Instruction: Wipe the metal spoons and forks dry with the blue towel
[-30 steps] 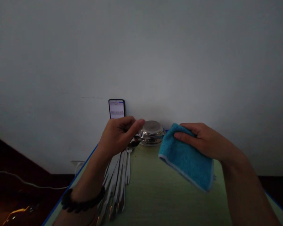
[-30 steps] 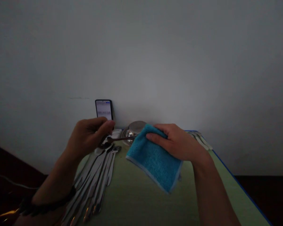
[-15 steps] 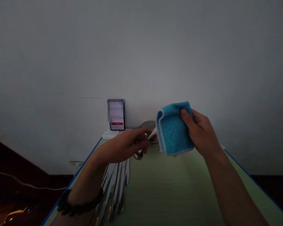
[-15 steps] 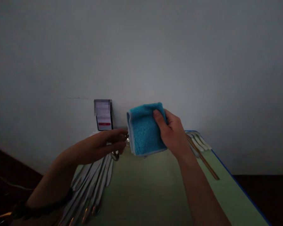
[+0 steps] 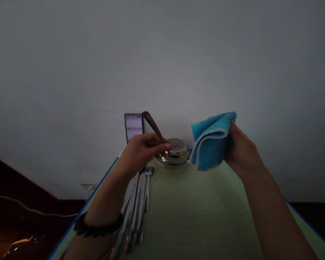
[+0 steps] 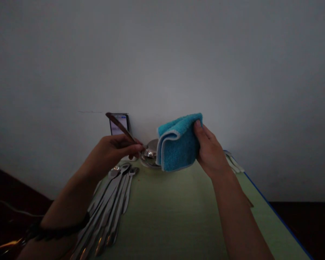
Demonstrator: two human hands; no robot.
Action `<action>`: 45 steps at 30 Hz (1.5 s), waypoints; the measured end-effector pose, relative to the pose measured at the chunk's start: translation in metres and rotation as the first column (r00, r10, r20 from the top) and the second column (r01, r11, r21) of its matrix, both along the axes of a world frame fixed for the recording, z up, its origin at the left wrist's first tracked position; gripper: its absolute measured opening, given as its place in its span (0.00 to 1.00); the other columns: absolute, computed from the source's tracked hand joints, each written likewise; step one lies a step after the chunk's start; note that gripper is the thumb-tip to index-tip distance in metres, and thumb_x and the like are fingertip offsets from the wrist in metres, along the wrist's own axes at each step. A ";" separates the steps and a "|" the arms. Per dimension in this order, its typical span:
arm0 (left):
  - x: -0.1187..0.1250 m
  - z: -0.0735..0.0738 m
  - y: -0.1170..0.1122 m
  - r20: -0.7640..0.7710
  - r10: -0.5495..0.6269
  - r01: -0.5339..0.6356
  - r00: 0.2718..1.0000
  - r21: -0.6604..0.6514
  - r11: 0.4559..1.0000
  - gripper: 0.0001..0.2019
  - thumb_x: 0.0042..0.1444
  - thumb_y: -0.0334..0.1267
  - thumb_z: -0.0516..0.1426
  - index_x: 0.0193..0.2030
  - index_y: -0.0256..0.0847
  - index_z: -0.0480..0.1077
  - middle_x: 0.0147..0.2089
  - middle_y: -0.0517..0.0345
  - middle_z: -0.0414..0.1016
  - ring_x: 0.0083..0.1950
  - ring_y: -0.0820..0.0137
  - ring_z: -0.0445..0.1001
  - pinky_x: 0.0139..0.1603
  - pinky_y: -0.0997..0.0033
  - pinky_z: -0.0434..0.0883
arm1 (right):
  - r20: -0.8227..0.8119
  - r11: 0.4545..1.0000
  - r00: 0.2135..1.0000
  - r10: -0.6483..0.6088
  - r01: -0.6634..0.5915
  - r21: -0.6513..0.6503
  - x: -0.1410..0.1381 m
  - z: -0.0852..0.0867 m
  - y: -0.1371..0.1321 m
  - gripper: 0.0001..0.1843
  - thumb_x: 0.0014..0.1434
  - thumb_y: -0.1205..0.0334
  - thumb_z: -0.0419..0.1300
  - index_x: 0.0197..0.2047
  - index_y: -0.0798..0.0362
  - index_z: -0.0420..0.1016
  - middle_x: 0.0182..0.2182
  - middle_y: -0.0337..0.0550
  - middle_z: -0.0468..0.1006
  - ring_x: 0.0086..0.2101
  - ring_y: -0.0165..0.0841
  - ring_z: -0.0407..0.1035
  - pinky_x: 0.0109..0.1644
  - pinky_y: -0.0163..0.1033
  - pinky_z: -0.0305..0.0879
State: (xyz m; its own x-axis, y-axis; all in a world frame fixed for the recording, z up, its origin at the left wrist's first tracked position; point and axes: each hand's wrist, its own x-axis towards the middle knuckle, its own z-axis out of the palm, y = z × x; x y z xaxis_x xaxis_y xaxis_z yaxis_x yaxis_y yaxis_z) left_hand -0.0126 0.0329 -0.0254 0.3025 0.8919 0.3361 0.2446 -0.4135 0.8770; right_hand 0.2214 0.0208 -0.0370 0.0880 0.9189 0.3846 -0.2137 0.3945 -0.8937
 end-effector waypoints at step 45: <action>-0.015 0.019 -0.020 -0.156 -0.040 0.057 0.987 0.102 0.993 0.06 0.53 0.39 0.57 0.37 0.40 0.68 0.22 0.64 0.70 0.20 0.78 0.67 0.19 0.82 0.64 | 0.899 0.958 0.369 0.234 -0.247 -0.148 -0.004 0.021 -0.029 0.12 0.57 0.52 0.54 0.35 0.52 0.72 0.25 0.34 0.70 0.24 0.26 0.63 0.25 0.30 0.57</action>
